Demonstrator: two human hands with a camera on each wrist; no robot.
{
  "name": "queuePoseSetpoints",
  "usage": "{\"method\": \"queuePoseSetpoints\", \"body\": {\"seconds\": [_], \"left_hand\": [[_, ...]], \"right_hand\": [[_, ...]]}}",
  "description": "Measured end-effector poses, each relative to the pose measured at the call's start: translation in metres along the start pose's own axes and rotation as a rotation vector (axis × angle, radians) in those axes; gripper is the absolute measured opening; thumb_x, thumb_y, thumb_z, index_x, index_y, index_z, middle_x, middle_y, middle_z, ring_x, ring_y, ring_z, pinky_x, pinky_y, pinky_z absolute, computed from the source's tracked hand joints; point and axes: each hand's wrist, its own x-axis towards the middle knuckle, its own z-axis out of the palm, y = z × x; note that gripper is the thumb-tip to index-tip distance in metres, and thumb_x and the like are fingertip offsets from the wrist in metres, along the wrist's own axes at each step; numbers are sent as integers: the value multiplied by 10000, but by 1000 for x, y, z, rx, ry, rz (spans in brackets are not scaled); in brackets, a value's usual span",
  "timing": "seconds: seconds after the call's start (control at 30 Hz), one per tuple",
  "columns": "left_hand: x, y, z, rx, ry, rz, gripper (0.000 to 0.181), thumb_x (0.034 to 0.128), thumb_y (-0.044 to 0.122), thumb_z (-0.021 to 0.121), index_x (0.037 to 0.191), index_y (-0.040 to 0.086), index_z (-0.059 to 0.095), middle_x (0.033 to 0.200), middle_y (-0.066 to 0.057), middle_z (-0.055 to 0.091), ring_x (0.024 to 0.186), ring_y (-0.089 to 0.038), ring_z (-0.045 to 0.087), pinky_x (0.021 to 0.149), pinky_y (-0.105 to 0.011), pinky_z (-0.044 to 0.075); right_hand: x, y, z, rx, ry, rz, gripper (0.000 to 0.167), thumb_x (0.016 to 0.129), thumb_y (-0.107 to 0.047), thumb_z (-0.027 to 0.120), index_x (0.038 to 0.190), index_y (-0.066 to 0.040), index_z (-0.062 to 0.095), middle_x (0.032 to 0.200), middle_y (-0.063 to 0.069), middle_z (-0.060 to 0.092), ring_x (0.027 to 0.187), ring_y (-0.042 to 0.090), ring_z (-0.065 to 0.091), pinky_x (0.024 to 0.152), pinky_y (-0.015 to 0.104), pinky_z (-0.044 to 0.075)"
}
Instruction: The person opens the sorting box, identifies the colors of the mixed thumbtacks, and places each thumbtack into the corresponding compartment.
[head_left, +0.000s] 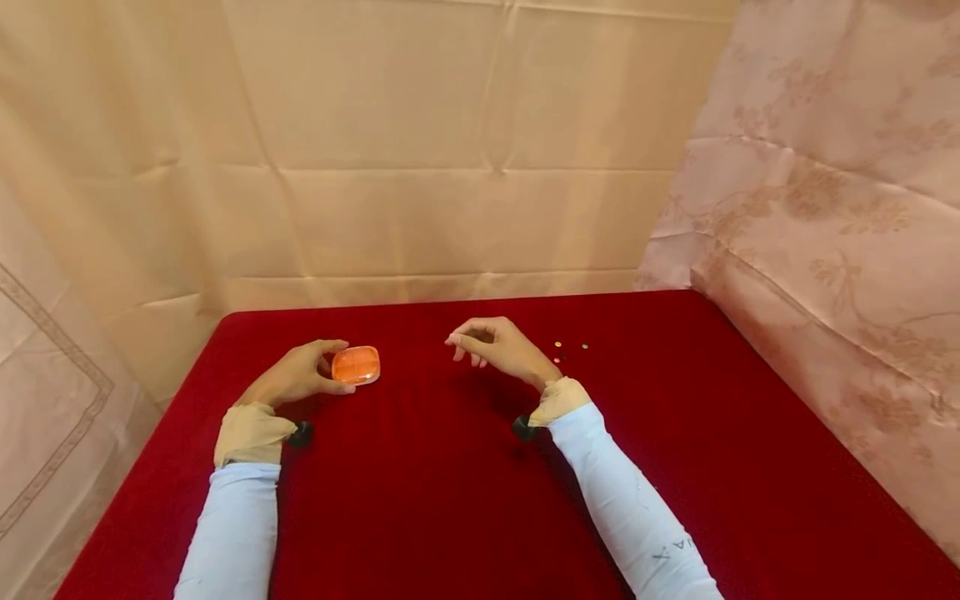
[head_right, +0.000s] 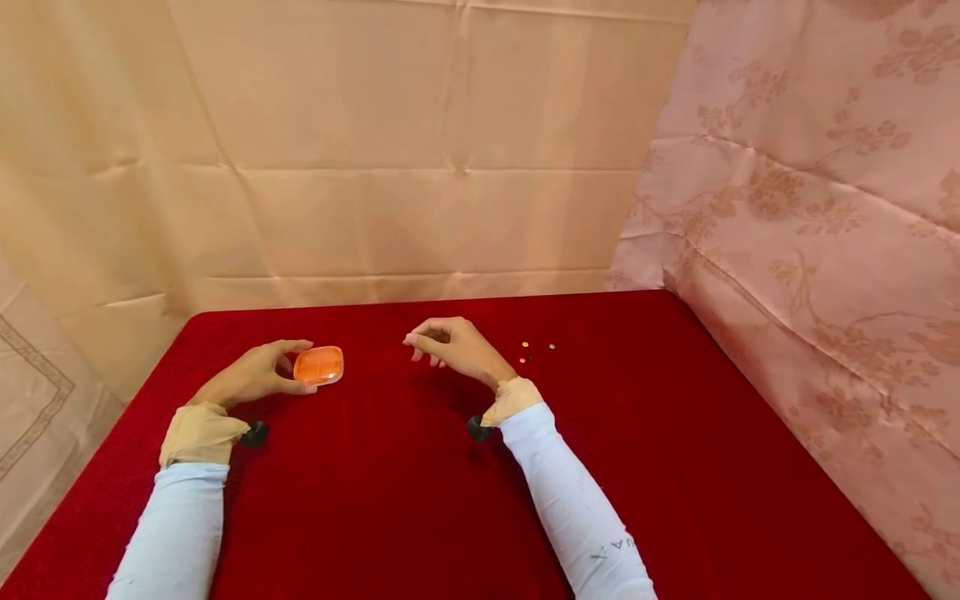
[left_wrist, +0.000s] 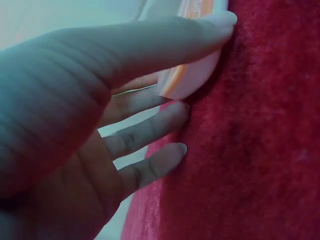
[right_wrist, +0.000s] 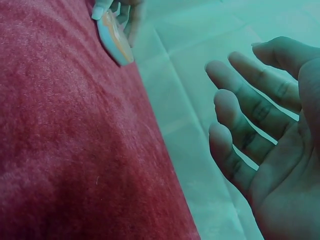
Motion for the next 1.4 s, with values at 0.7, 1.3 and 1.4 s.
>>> {"method": "queuePoseSetpoints", "body": {"seconds": [0.7,1.3,1.4], "left_hand": [[36,99,83,-42,-260,295,725,672,409,980,1156,83,551,1021,-1,617,875,-155,583,781,-325,527],[57,99,94,-20,-271,351,655,733,402,941,1179,79,586,1053,4,573,868,-149,548,737,-304,504],[58,99,92,-18,-276,335,649,729,400,944,1172,91,585,1050,5,570,873,-150,549,742,-305,505]], "right_hand": [[-1,2,-10,-82,-21,-2,178,1022,-316,667,1135,-203,745,975,154,729,778,264,618,736,363,551],[-18,-2,-9,-512,-395,-9,281,853,-189,866,1101,-132,745,1091,-22,649,902,244,614,743,277,509],[-24,3,-9,-531,-395,-62,334,822,-199,893,1109,-128,738,1129,-1,613,882,246,621,733,274,517]]}}
